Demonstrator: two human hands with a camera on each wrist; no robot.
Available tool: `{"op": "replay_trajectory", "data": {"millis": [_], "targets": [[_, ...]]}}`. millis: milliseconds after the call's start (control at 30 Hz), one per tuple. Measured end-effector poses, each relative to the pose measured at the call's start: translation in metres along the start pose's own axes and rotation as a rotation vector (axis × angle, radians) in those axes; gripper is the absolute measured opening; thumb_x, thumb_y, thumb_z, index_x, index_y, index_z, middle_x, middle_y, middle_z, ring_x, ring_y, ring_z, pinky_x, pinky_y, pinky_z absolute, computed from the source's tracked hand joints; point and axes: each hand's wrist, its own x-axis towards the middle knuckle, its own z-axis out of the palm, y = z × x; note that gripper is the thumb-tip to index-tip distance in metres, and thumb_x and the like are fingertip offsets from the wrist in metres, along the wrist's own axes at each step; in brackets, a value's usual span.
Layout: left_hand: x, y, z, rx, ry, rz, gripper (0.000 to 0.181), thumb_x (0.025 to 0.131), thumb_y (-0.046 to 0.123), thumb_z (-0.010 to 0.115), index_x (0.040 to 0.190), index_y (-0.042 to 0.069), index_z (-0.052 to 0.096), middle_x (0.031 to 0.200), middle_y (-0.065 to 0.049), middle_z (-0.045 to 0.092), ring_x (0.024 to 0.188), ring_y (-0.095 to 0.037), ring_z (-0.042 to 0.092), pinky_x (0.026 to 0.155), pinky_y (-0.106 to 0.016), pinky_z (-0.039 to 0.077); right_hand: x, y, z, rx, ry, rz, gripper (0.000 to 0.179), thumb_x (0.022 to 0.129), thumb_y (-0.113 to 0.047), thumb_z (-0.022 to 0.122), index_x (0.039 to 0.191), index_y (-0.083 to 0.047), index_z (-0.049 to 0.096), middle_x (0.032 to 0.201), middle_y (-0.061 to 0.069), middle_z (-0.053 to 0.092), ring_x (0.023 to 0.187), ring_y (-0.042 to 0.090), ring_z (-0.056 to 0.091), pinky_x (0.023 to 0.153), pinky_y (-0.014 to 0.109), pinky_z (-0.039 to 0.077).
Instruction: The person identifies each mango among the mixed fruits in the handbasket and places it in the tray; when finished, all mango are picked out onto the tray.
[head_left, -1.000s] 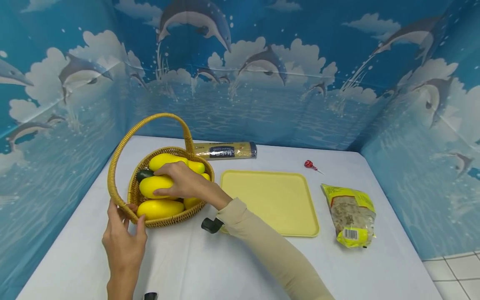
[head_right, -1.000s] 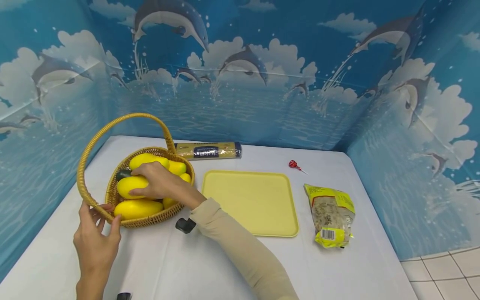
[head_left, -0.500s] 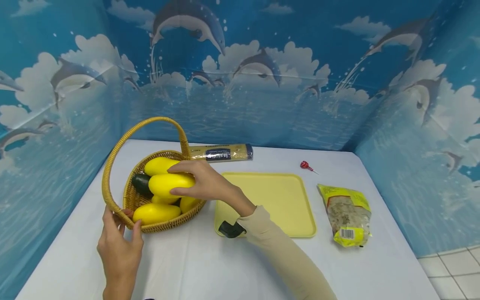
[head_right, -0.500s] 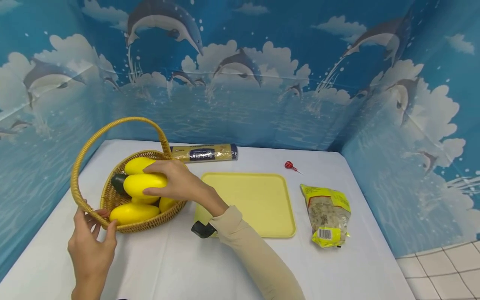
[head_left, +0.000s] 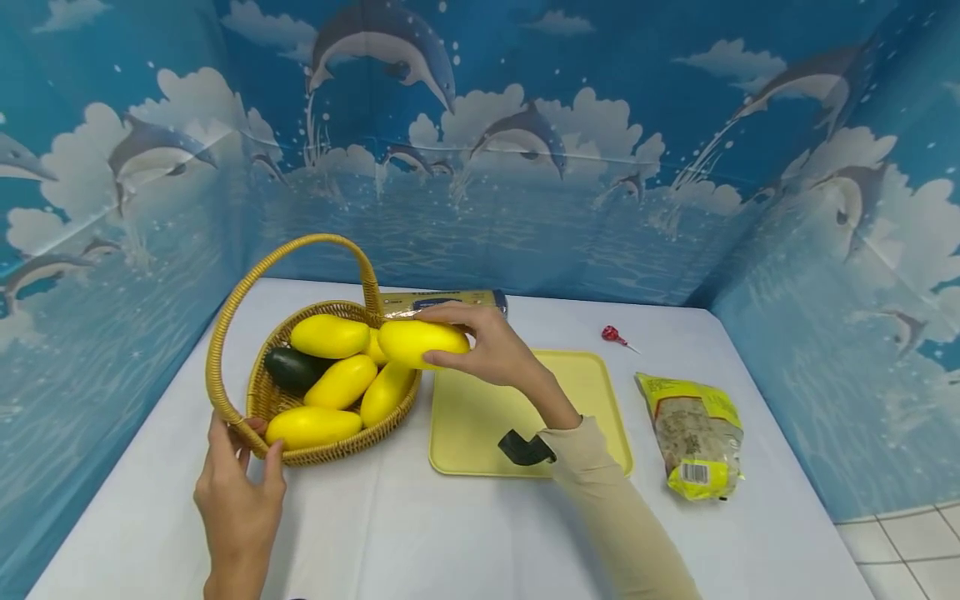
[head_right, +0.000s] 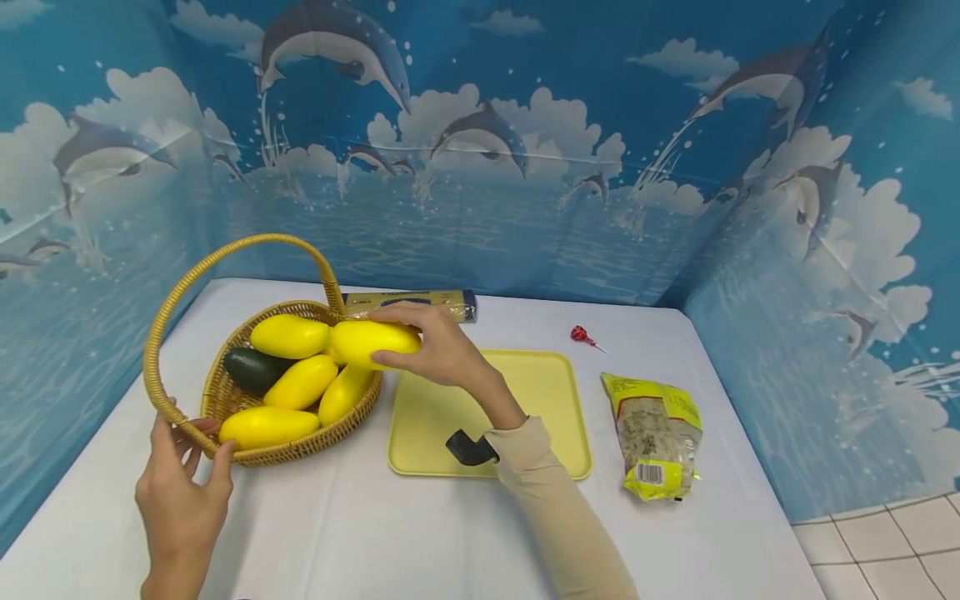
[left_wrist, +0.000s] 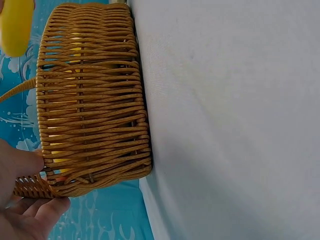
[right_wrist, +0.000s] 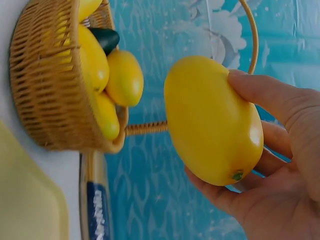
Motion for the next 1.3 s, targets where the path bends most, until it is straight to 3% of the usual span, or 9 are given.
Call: {"op": "replay_trajectory", "data": {"millis": [167,333,600,867,1067,1300], "targets": [[0.000,-0.001,0.000,0.009,-0.006,-0.002,0.088,0.084,-0.017,0.082,0.160,0.003,0.043,0.118,-0.023,0.069,0.120,-0.044,0.069,0.104,0.002,0.036,-0.008,0.019,-0.012,0.050,0.033,0.051,0.050,0.095,-0.006,0.083,0.143,-0.001,0.069,0.144,0.014,0.069,0.128,0.029,0.067,0.100,0.035,0.065],[-0.001,0.000,0.000,0.006,0.001,0.001,0.088,0.084,-0.017,0.083,0.160,0.003,0.044,0.117,-0.023,0.069,0.120,-0.044,0.070,0.104,0.001,0.036,-0.015,0.040,-0.018,0.061,0.053,0.105,0.052,0.095,-0.003,0.082,0.144,0.000,0.067,0.145,0.016,0.068,0.136,0.034,0.062,0.104,0.040,0.064],[-0.001,0.000,-0.001,0.000,0.002,0.001,0.087,0.084,-0.017,0.083,0.159,0.003,0.044,0.117,-0.023,0.069,0.120,-0.044,0.070,0.105,-0.001,0.037,-0.024,0.077,-0.016,0.015,0.080,0.228,0.052,0.093,-0.002,0.084,0.142,0.001,0.068,0.146,0.016,0.068,0.136,0.035,0.063,0.104,0.045,0.064],[-0.001,-0.002,-0.001,0.012,-0.004,0.003,0.086,0.084,-0.017,0.083,0.158,0.002,0.045,0.118,-0.024,0.069,0.120,-0.044,0.070,0.103,0.002,0.035,-0.031,0.106,-0.007,0.027,0.051,0.272,0.052,0.090,0.002,0.085,0.139,0.005,0.069,0.145,0.019,0.068,0.137,0.038,0.062,0.109,0.049,0.061],[0.000,-0.001,-0.001,0.001,0.004,0.007,0.086,0.083,-0.018,0.083,0.158,0.002,0.045,0.117,-0.023,0.070,0.119,-0.044,0.070,0.106,-0.002,0.038,-0.032,0.123,-0.003,0.035,0.034,0.299,0.052,0.090,0.001,0.086,0.139,0.005,0.068,0.142,0.019,0.069,0.137,0.038,0.062,0.113,0.046,0.058],[0.000,-0.001,0.000,-0.003,0.008,0.011,0.085,0.082,-0.018,0.084,0.156,0.002,0.047,0.117,-0.022,0.070,0.118,-0.043,0.071,0.105,-0.002,0.039,-0.031,0.129,-0.001,0.060,0.025,0.293,0.055,0.088,0.004,0.087,0.140,0.005,0.068,0.142,0.020,0.069,0.139,0.038,0.060,0.114,0.047,0.058]]}}
